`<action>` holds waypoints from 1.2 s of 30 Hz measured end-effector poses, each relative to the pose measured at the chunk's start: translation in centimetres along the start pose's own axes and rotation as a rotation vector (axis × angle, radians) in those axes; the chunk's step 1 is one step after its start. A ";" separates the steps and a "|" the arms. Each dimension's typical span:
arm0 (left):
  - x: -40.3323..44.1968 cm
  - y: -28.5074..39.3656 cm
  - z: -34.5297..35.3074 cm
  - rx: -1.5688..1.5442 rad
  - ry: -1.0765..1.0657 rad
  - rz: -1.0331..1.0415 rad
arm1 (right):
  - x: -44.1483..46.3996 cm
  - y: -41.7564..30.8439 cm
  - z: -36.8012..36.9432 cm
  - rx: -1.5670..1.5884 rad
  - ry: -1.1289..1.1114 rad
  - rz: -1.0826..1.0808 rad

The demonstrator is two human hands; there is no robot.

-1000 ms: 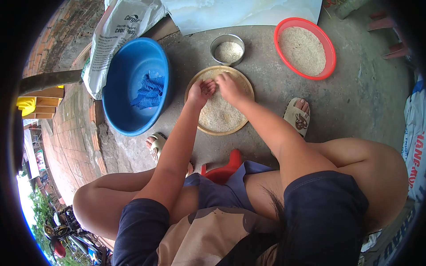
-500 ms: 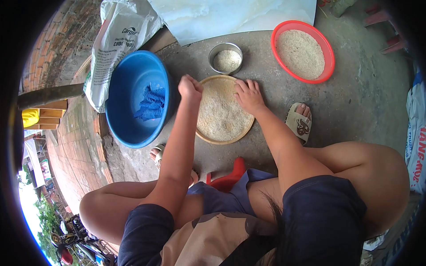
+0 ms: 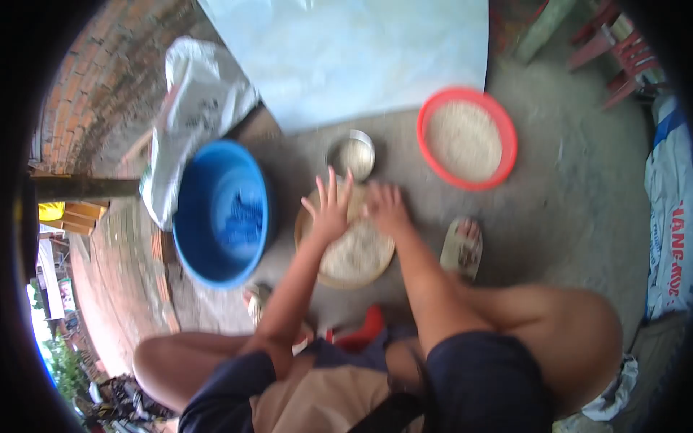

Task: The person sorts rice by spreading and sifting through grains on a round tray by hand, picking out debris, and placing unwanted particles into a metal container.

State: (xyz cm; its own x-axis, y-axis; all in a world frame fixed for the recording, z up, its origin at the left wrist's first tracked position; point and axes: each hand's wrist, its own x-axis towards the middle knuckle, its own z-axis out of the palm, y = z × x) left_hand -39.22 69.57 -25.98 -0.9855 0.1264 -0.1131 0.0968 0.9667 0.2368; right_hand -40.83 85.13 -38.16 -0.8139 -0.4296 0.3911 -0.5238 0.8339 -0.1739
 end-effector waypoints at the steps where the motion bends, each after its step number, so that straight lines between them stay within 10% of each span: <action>1: 1.5 1.0 -1.9 0.012 0.125 0.032 | 0.4 0.0 -0.7 0.260 -0.161 0.008; 18: -4.9 -9.1 -0.6 -0.585 0.215 -0.105 | 1.2 -5.5 -3.7 0.205 -0.488 -0.229; 26: -7.6 -10.0 3.8 -1.470 -0.192 -0.524 | 3.2 -6.9 -1.9 0.245 -0.468 -0.059; 36: -7.5 -11.1 7.2 -2.189 -0.021 -0.845 | 5.4 -14.8 -2.6 0.602 -0.290 -0.136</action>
State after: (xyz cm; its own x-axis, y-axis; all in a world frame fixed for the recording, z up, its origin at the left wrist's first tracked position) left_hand -31.88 59.46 -34.73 -0.7112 -0.0076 -0.7029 -0.4270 -0.7897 0.4405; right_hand -36.84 71.36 -31.11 -0.7213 -0.6625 0.2020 -0.6066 0.4637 -0.6458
